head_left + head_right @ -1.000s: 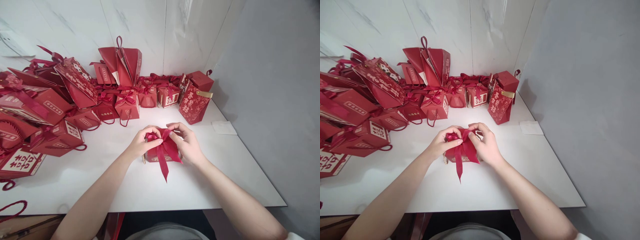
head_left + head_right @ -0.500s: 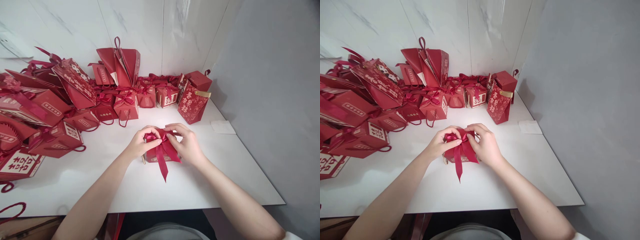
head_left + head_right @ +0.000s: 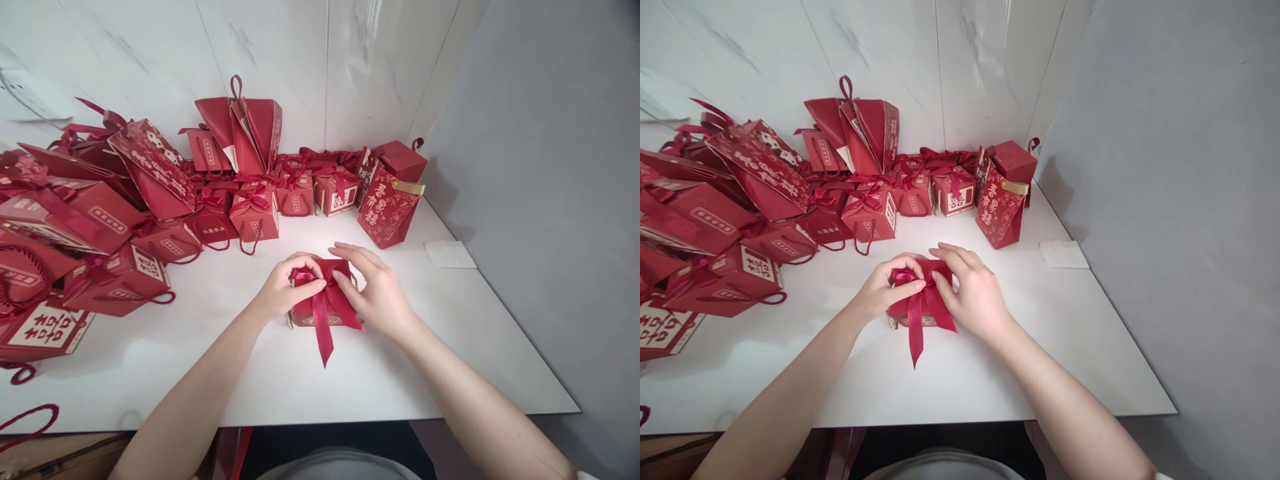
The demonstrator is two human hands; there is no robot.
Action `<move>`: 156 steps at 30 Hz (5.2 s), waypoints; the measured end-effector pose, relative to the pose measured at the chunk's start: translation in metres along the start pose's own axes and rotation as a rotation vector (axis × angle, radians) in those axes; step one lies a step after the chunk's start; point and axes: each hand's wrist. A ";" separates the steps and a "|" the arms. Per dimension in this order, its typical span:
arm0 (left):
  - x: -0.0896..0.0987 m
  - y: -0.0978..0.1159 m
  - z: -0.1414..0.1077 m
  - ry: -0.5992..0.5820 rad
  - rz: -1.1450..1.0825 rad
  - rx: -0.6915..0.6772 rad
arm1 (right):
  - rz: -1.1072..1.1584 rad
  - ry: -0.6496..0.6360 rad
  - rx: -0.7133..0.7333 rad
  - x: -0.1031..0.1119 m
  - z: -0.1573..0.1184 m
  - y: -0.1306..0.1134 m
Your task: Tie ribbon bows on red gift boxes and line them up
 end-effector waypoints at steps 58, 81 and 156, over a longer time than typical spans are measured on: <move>0.031 0.013 -0.004 0.051 -0.045 0.069 | 0.574 -0.158 -0.492 0.006 0.012 0.011; 0.007 0.020 -0.008 -0.117 0.165 0.008 | 0.201 0.000 -0.064 -0.005 0.003 0.001; 0.023 -0.049 0.006 0.107 0.237 -0.236 | 0.447 -0.259 -0.179 -0.027 -0.007 0.061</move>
Point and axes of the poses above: each hand's wrist, its own z-axis towards the middle knuckle, its own x-axis out of the back of the hand, y = z × x, and after that the axes turned 3 degrees about -z, right-handed
